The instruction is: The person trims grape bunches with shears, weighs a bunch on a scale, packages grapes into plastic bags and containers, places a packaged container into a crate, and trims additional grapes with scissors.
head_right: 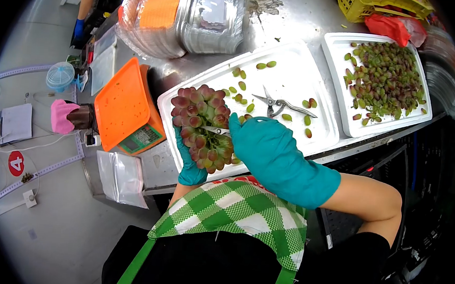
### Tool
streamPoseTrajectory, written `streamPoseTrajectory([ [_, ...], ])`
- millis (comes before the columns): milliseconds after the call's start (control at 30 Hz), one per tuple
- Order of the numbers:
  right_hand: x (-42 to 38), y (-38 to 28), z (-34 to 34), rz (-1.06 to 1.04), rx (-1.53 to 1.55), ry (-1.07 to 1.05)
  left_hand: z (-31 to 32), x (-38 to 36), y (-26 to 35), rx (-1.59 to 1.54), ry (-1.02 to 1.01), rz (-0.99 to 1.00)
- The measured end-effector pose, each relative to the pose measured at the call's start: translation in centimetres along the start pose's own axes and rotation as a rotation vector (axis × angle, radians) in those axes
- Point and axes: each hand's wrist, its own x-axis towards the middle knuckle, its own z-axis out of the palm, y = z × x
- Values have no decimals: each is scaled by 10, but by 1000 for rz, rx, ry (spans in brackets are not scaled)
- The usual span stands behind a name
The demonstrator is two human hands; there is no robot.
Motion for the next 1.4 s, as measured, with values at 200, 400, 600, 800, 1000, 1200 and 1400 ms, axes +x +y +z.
streamPoseTrajectory([
  [200, -6, 12, 1, 6, 404, -137, 2, 1, 2, 3, 8, 9],
  [400, 2, 17, -2, 90, 723, -355, 1, 1, 3, 8, 11, 12],
  [600, 14, 24, -12, 128, 873, -646, 4, 1, 4, 23, 12, 23],
  [800, 13, 24, -5, 127, 904, -542, 7, 1, 6, 43, 12, 36],
  [1000, 6, 24, -14, 137, 849, -458, 6, -1, 6, 44, 28, 41],
  [1200, -16, 3, 5, 126, 395, -88, 9, -4, 8, 66, 77, 57],
  [1400, -13, -3, 10, 81, 226, 12, 11, -8, 7, 104, 88, 75],
])
